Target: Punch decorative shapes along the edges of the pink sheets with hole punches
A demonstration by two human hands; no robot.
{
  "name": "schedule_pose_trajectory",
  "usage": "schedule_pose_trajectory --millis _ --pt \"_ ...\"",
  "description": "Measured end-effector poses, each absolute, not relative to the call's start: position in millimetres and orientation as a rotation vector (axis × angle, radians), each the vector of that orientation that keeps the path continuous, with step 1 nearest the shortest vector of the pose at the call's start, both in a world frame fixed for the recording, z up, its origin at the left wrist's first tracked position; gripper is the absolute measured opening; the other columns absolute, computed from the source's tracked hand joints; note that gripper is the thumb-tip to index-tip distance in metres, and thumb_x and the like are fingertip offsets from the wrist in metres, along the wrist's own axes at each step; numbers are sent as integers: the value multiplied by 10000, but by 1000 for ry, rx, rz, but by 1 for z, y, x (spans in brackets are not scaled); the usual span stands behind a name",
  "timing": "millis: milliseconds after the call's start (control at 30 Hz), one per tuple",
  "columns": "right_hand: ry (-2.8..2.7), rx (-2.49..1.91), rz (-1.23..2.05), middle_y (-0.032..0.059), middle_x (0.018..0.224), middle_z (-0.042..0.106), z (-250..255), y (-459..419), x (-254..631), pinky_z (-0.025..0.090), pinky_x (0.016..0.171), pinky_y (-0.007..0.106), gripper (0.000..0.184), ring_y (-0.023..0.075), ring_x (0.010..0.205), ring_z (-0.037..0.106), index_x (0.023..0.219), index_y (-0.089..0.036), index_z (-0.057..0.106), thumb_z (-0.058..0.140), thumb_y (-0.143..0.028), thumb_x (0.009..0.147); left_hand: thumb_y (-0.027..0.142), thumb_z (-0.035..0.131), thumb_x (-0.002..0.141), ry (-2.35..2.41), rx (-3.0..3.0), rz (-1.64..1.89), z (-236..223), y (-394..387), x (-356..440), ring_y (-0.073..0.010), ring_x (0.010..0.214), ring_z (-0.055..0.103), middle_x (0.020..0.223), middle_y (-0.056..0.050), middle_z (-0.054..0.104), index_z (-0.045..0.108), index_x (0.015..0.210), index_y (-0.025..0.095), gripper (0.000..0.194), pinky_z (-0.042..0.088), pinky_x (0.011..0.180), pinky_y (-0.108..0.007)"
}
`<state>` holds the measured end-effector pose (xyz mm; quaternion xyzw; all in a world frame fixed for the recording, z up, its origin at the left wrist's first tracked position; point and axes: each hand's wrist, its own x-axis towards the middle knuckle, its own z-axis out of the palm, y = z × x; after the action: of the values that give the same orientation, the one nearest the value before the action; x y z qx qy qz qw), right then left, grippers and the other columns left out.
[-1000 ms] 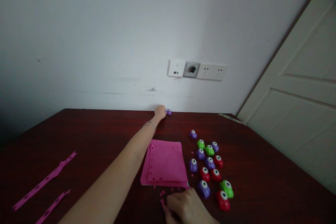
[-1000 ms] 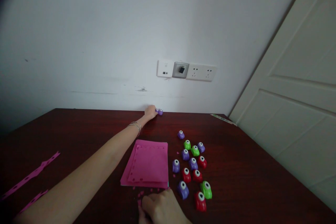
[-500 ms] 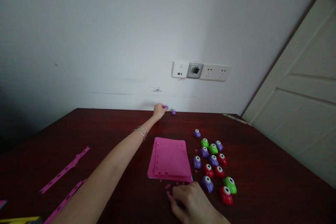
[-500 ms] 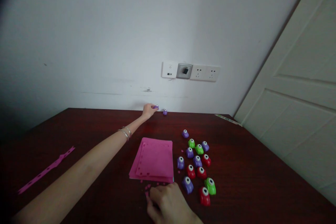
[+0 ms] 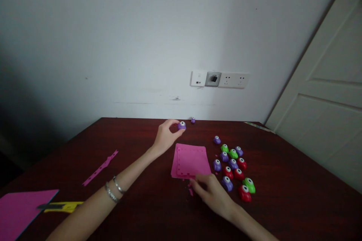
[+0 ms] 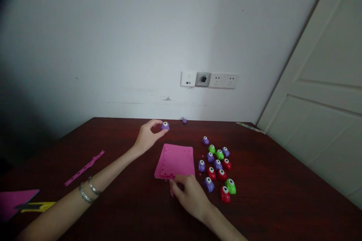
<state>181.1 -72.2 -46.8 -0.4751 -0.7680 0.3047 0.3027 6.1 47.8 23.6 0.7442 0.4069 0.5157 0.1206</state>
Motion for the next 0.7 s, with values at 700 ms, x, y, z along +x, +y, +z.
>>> schedule_pose_trajectory --millis 700 --pt "-885 -1012 1599 51 849 596 -40 -64 167 272 305 135 397 54 459 473 852 -153 624 606 -519 700 234 645 708 1112 2514 1262 -24 -20 24 -167 749 483 770 -20 552 527 762 159 149 395 679 -303"
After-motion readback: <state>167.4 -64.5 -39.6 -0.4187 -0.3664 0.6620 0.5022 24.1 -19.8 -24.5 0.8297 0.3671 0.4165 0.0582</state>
